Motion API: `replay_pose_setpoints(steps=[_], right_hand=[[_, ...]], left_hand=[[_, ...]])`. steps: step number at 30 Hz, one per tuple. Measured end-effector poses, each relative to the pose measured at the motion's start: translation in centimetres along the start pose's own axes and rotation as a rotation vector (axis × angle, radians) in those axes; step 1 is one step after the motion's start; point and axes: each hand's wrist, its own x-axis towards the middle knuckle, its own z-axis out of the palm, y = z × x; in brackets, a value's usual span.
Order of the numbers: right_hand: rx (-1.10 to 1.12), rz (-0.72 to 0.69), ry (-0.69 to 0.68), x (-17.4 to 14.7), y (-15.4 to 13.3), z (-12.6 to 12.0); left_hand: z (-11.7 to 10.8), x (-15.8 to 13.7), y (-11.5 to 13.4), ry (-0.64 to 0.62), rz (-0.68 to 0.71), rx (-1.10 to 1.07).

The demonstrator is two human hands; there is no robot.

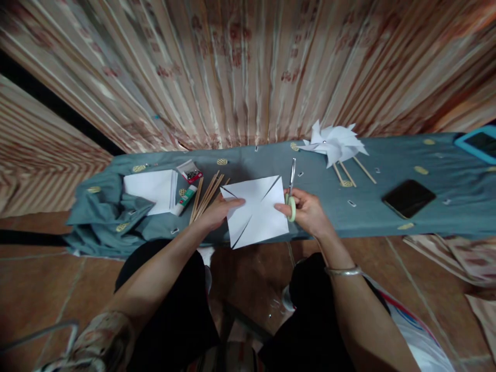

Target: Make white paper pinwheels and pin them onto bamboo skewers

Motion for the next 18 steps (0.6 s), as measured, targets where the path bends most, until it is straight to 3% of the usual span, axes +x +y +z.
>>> replay_pose_setpoints(steps=[4,7,10,14,18], right_hand=[[0.088,0.013,0.045,0.6,0.3,0.7],[0.197,-0.04,0.22,1.5,0.6,1.2],[0.299,-0.094,0.359,2.2,0.7,2.1],[0.287,-0.108,0.356,2.6,0.5,3.7],[0.251,-0.095,0.323,2.7,0.2,5.1]], left_hand=[[0.1,-0.4,1.2,-0.054,-0.036,-0.167],[0.4,-0.9,2.2,-0.154,-0.02,-0.336],[1.0,-1.3,2.3,-0.203,-0.007,-0.369],[2.2,-1.3,1.4,-0.15,0.034,-0.269],[3.0,-0.7,0.5,0.037,0.111,-0.208]])
